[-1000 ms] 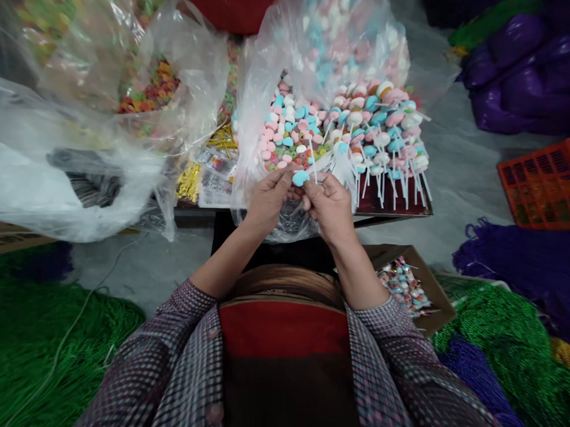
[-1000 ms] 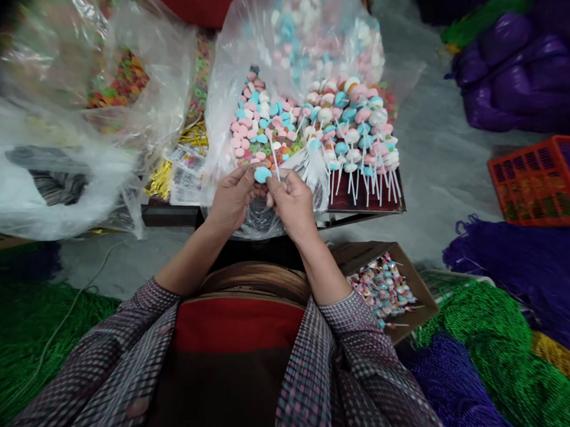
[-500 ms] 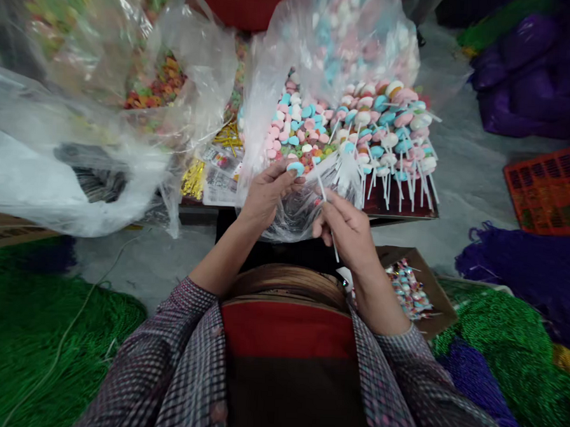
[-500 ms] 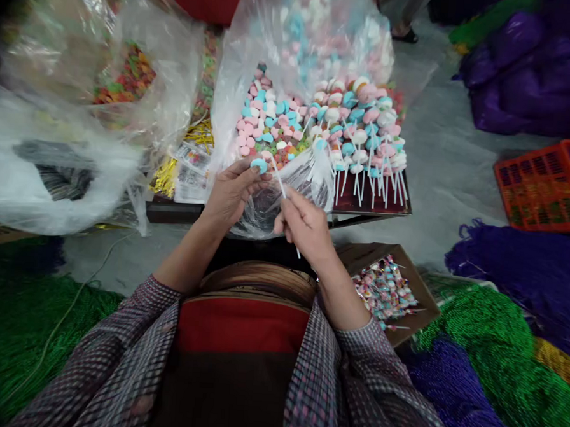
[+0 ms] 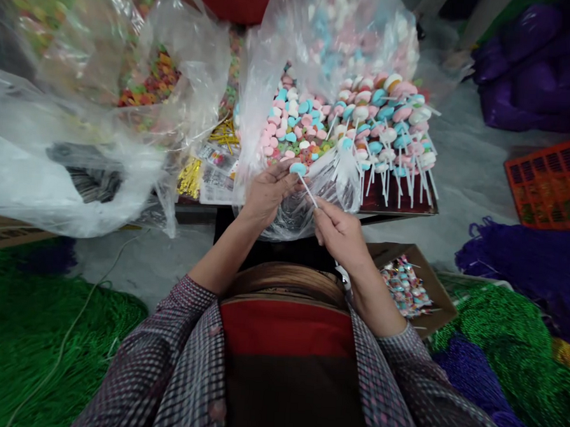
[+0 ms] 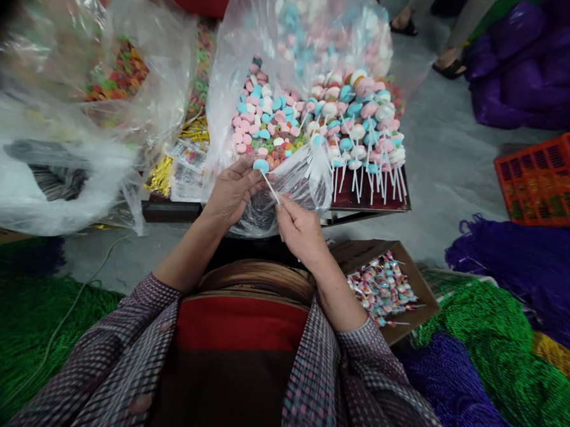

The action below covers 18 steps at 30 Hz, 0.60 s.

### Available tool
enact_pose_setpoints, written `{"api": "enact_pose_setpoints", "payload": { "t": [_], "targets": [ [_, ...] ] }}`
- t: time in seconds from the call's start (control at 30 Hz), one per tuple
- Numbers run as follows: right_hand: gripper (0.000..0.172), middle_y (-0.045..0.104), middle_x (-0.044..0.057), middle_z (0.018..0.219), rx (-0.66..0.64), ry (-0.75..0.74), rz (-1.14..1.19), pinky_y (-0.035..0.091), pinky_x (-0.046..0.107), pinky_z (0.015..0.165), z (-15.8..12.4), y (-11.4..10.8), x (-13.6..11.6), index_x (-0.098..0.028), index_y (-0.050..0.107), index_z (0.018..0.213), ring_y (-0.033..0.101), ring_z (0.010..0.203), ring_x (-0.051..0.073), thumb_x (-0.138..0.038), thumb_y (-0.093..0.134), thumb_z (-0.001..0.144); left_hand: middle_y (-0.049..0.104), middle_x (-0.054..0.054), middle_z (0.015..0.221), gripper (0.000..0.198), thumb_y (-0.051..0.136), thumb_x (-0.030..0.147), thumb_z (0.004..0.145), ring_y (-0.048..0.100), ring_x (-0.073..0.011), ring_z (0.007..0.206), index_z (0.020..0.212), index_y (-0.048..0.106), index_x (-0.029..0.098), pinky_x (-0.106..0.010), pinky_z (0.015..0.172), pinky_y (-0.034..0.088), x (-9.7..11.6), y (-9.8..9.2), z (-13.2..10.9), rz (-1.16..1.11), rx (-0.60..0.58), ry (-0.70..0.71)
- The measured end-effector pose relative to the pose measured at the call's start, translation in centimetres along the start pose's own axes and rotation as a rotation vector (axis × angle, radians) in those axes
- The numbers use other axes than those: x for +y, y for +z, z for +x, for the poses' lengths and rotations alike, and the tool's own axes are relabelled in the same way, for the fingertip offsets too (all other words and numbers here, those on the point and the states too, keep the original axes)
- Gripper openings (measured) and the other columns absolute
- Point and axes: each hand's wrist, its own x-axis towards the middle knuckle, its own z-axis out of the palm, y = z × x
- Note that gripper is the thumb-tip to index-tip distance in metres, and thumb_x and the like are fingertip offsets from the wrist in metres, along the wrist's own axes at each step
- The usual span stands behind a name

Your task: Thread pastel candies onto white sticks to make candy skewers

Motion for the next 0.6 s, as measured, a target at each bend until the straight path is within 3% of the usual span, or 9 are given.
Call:
{"api": "enact_pose_setpoints", "payload": {
  "t": [0.3, 0.6],
  "targets": [
    [0.039, 0.042, -0.01, 0.046, 0.03, 0.06, 0.052, 0.035, 0.024, 0.049, -0.1, 0.1, 0.3, -0.017, 0.082, 0.118, 0.04, 0.042, 0.01, -0.036, 0.055, 0.097, 0.084, 0.0, 0.119, 0.028, 0.079, 0.028, 0.088, 0.078, -0.0189, 0.113, 0.115, 0.081, 0.03, -0.039, 0.107, 0.061, -1.4, -0.6, -0.2, 0.375, 0.071, 0.243],
    [0.038, 0.042, -0.011, 0.046, 0.056, 0.132, 0.163, 0.031, 0.025, 0.048, -0.8, 1.4, -0.4, -0.019, 0.077, 0.108, 0.035, 0.041, 0.009, -0.051, 0.059, 0.099, 0.086, 0.001, 0.113, 0.029, 0.071, 0.03, 0.095, 0.08, -0.0164, 0.094, 0.123, 0.08, 0.03, -0.033, 0.089, 0.067, -2.6, 0.1, -0.7, 0.468, 0.062, 0.27]
  ]
}}
